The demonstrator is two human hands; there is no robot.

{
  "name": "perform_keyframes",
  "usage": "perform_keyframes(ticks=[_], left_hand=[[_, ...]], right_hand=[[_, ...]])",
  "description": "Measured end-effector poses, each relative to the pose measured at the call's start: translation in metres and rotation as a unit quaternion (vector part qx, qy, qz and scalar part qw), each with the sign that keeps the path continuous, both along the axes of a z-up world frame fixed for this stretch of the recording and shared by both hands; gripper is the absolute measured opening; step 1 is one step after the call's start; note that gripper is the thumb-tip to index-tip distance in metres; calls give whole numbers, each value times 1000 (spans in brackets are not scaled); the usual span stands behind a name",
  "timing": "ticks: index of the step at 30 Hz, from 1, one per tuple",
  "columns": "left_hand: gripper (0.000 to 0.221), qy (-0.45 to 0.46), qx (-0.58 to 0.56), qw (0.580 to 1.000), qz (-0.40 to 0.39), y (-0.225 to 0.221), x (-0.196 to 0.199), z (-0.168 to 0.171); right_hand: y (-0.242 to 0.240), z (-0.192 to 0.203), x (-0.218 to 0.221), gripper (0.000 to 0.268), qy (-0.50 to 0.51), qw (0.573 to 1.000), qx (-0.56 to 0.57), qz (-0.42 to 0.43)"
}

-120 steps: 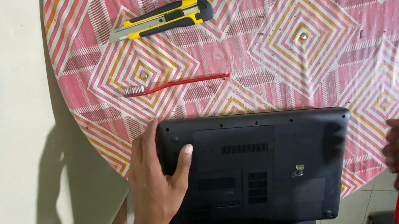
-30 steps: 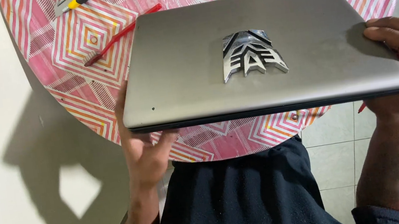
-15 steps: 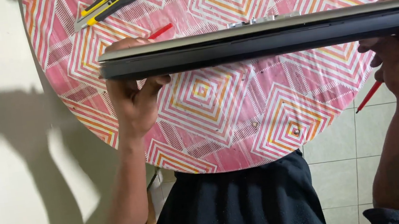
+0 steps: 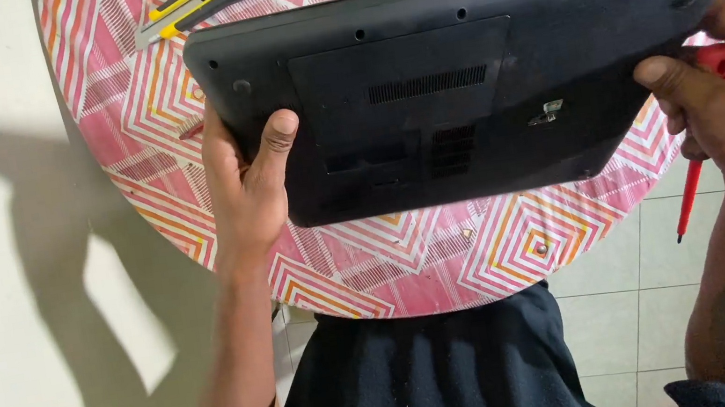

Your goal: Disassembling a laptop by removing screws from the bottom casing and prying it open using a screwdriver.

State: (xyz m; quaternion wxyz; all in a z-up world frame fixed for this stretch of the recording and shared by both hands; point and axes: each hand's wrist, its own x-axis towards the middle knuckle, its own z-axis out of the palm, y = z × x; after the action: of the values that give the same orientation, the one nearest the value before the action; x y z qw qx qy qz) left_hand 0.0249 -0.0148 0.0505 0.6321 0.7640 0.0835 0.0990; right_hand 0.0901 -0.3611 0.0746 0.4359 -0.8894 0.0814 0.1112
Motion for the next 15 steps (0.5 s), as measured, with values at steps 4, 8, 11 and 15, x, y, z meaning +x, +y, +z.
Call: perform_keyframes(ticks=[4, 8, 11, 15], left_hand=[[55, 33, -27, 999, 13, -3, -1, -17], [51, 65, 81, 991, 81, -5, -1, -31], [48, 46, 146, 987, 55, -7, -1, -42], [63, 118, 190, 973, 57, -4, -10, -48]], right_hand=[[5, -15, 1, 25, 7, 999, 51, -2], [13, -18, 4, 15, 33, 998, 50, -5], [10, -29, 13, 22, 35, 999, 9, 26], [12, -32, 14, 20, 82, 996, -3, 18]])
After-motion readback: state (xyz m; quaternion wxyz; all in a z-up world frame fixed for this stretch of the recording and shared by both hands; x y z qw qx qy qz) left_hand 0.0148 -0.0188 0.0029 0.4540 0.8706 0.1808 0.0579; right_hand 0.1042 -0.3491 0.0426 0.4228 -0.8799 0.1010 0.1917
